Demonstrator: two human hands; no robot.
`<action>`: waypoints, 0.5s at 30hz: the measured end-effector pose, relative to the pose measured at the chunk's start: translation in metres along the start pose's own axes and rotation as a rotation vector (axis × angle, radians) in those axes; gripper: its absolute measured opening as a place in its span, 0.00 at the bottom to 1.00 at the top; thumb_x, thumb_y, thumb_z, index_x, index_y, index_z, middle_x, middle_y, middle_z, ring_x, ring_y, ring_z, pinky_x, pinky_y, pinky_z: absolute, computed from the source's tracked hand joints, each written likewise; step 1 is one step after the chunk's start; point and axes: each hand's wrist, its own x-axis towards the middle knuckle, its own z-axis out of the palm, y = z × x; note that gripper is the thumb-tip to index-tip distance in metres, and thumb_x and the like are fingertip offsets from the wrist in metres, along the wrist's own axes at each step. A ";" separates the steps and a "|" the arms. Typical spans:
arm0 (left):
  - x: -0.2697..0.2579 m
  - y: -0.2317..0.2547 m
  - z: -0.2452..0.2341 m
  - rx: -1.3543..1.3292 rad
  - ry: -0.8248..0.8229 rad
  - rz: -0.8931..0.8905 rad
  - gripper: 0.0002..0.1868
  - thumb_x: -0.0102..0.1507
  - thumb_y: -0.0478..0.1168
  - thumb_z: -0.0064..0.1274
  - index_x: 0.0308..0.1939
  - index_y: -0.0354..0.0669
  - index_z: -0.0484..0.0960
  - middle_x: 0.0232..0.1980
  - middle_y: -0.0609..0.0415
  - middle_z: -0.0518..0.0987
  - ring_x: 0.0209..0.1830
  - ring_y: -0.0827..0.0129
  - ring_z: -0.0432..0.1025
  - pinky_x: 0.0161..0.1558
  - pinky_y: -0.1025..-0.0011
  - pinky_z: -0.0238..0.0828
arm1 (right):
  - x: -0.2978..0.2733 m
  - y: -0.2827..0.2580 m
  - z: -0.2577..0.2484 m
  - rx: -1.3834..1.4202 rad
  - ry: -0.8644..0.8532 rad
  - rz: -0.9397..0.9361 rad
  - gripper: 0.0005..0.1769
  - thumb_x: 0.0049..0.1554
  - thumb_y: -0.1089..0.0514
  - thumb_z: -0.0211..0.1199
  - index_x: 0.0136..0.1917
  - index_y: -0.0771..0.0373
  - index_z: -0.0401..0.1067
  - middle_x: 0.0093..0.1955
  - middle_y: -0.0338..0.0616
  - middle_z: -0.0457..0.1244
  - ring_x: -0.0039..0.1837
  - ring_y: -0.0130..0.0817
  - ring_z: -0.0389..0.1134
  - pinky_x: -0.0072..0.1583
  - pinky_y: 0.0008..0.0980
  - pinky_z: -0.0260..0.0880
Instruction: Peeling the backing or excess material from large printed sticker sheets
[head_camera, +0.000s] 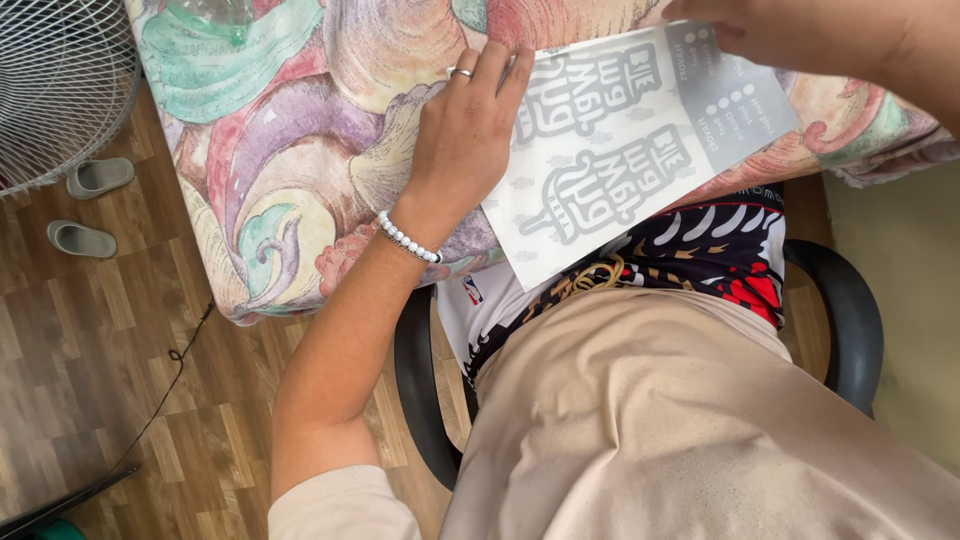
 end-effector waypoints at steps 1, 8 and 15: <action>0.002 0.000 0.001 -0.003 0.002 0.000 0.25 0.62 0.27 0.46 0.64 0.41 0.73 0.56 0.52 0.70 0.51 0.60 0.68 0.37 0.69 0.77 | -0.005 -0.005 -0.009 -0.002 -0.003 0.000 0.24 0.63 0.56 0.54 0.71 0.45 0.72 0.55 0.29 0.70 0.47 0.26 0.72 0.49 0.24 0.72; 0.011 -0.002 -0.003 0.080 -0.080 0.046 0.35 0.60 0.28 0.51 0.72 0.57 0.70 0.47 0.57 0.65 0.49 0.60 0.66 0.22 0.70 0.72 | -0.016 -0.017 -0.036 -0.587 0.089 -0.149 0.45 0.59 0.53 0.55 0.87 0.32 0.53 0.53 0.14 0.64 0.55 0.16 0.69 0.53 0.20 0.68; 0.017 0.001 -0.007 0.120 -0.083 0.058 0.33 0.57 0.32 0.53 0.67 0.61 0.72 0.47 0.57 0.65 0.44 0.62 0.65 0.23 0.69 0.73 | -0.011 -0.024 -0.056 -0.867 -0.036 -0.254 0.48 0.59 0.48 0.54 0.89 0.32 0.43 0.51 0.08 0.59 0.63 0.17 0.62 0.58 0.21 0.63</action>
